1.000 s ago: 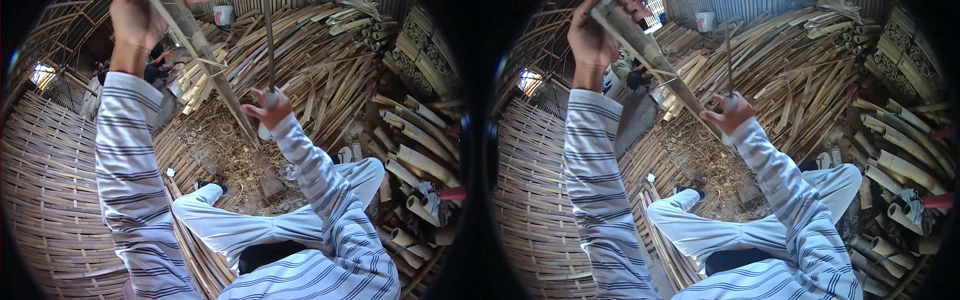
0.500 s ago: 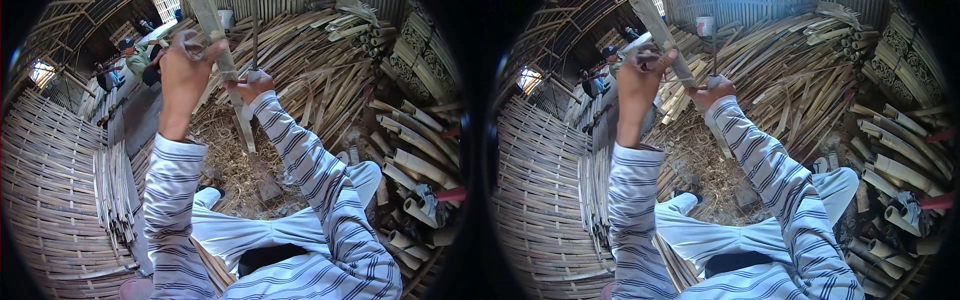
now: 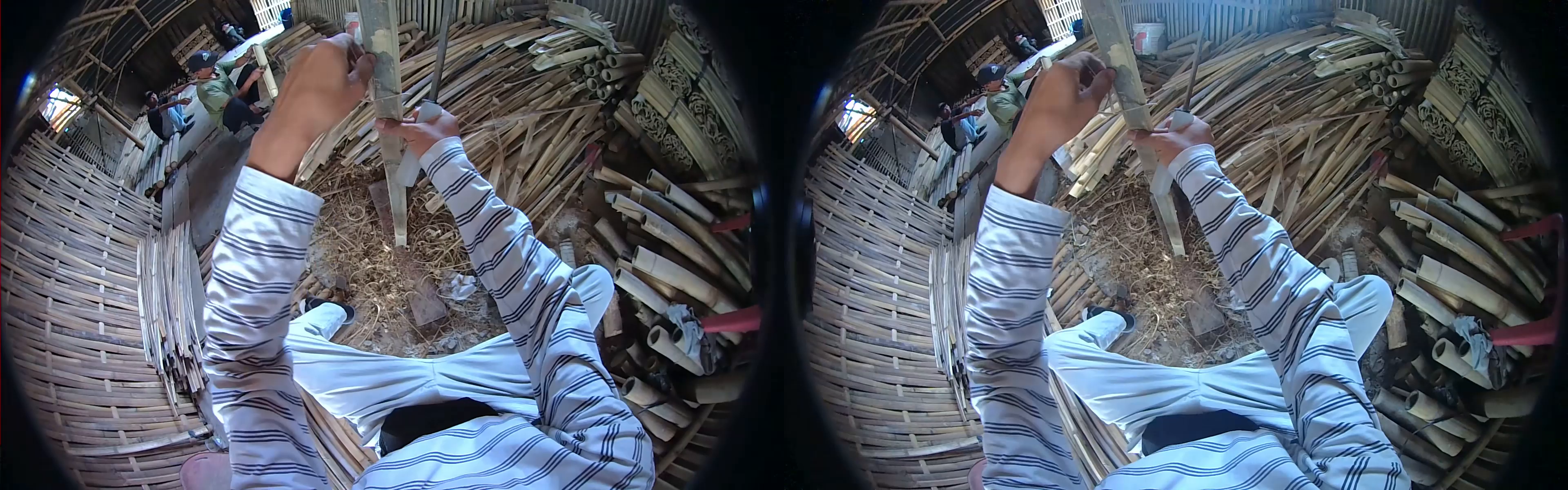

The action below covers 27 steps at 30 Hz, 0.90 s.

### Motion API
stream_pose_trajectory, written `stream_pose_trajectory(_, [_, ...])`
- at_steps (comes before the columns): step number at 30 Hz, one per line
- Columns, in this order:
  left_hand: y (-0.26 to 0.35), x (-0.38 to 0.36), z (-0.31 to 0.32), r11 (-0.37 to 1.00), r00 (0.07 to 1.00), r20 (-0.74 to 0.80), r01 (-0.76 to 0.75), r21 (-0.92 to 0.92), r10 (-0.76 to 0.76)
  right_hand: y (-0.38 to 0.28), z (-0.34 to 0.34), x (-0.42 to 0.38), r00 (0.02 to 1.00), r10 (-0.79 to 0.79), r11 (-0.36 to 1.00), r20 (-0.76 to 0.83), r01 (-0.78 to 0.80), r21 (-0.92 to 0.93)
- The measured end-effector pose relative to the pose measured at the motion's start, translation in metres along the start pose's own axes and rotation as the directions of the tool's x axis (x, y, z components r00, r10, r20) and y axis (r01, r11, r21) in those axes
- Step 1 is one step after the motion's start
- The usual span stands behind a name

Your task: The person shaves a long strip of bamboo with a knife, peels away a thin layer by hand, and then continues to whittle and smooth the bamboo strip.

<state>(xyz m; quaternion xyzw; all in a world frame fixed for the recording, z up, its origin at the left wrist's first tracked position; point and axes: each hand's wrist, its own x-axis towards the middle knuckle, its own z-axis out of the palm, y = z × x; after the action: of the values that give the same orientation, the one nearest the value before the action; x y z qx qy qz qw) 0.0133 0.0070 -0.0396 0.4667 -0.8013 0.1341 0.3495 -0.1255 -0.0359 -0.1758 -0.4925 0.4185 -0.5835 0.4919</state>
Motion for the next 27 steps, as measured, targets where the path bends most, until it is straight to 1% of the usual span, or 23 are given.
stream_pose_trajectory(3, [0.001, 0.002, 0.0, 0.988, 0.999, 0.034, -0.046, 0.149, 0.042, 0.001, -0.002, 0.005, 0.999, 0.022, 0.991, -0.034, -0.026, -0.131])
stream_pose_trajectory(6, [0.014, 0.003, -0.008, 0.991, 0.986, 0.154, 0.046, 0.128, -0.066, 0.003, -0.003, 0.007, 0.999, 0.033, 0.994, -0.016, -0.035, -0.1])
stream_pose_trajectory(9, [0.002, 0.005, 0.0, 0.997, 0.99, 0.139, -0.028, 0.078, 0.017, -0.001, -0.004, 0.007, 0.997, 0.06, 0.992, -0.041, -0.064, -0.112])
stream_pose_trajectory(12, [-0.007, 0.005, -0.004, 0.997, 0.985, 0.171, 0.006, -0.078, 0.008, 0.001, -0.006, 0.009, 1.0, 0.019, 0.999, 0.013, -0.019, -0.043])
stream_pose_trajectory(15, [-0.018, 0.007, -0.006, 0.984, 0.979, 0.202, 0.017, -0.176, 0.019, 0.007, -0.006, 0.017, 0.998, 0.053, 0.994, 0.041, -0.049, -0.095])
stream_pose_trajectory(18, [-0.03, 0.011, -0.013, 0.979, 0.951, 0.229, -0.2, -0.049, 0.206, 0.013, -0.005, 0.022, 0.992, 0.047, 0.996, 0.115, -0.038, -0.076])
stream_pose_trajectory(21, [-0.031, 0.012, -0.019, 0.93, 0.906, 0.253, -0.363, 0.05, 0.34, 0.012, -0.005, 0.025, 0.988, 0.062, 0.988, 0.145, -0.041, -0.146])
stream_pose_trajectory(24, [-0.026, 0.01, -0.024, 0.949, 0.918, 0.303, -0.299, 0.098, 0.258, 0.022, 0.0, 0.032, 0.983, 0.028, 0.998, 0.179, -0.018, -0.058])
stream_pose_trajectory(27, [-0.033, 0.003, -0.015, 0.985, 0.96, 0.252, -0.087, -0.15, 0.123, 0.016, -0.002, 0.03, 0.987, 0.083, 0.993, 0.141, -0.07, -0.098])
